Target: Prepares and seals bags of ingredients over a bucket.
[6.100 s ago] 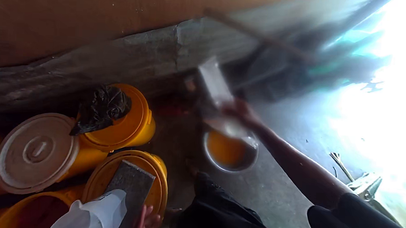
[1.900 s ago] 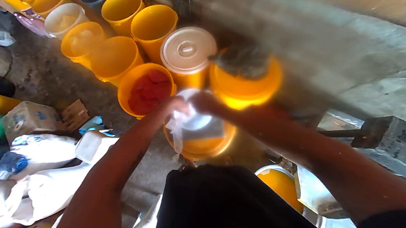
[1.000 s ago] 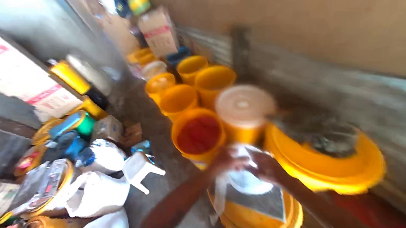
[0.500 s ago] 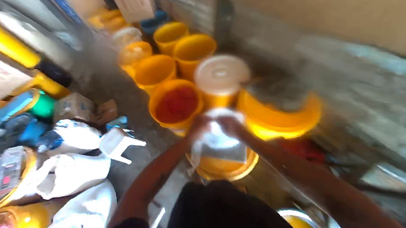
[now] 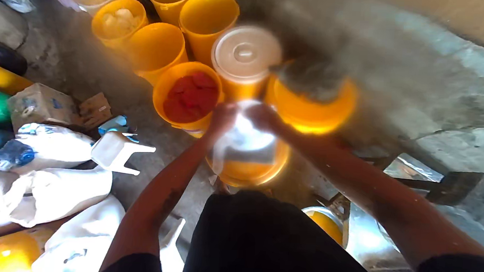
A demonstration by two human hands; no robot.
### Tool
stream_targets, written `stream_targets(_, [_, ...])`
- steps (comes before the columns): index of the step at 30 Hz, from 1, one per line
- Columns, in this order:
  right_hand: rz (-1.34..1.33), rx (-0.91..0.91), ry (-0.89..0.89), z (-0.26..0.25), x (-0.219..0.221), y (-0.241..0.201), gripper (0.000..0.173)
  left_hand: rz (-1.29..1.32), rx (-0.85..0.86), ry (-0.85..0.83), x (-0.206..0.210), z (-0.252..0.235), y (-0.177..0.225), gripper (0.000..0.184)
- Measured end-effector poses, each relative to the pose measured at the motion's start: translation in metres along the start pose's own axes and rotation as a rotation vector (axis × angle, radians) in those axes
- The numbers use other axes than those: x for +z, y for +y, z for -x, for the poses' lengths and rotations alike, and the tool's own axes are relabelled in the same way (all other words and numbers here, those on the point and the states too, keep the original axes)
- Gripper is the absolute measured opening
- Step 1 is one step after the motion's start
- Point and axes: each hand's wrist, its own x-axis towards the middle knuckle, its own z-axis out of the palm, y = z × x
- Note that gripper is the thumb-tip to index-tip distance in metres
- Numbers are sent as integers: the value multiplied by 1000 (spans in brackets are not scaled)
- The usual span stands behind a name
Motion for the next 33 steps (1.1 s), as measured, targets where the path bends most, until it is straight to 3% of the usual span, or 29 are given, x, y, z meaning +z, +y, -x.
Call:
stream_targets(5, [-87,41,126,3,-6,-4,28,81,56,-3,-10,5,6,31])
stream_targets(9, [-297,25,347,32,-49,-15,28,263,91,182,-66,42,-3,45])
stream_targets(12, [-576,56,498,87,-79,-21,13,404,-19,457,-101,77,-54,46])
stream_targets(14, [-859,66,634,127,-77,-5,13,434,-203,548,-96,86,-113,46])
stream_targets(16, [-1073,118,745,165,-54,12,13,409,-422,437,-61,90,-165,50])
stream_targets(18, [-1274,314,859,191,-19,17,17,352,-556,212,-14,90,-198,59])
stream_targets(21, [-1485,669,791,213,44,19,27,145,-566,-3,52,71,-222,81])
stream_targets(24, [-1644,854,696,222,91,0,36,-89,-564,47,106,41,-229,113])
stream_targets(25, [-1650,870,657,223,103,-11,35,-133,-581,85,116,34,-229,115])
stream_targets(29, [-1604,860,567,225,136,-33,31,-131,-562,166,123,20,-228,97])
stream_targets(33, [-1468,883,359,200,165,-38,44,287,-500,172,112,41,-235,77])
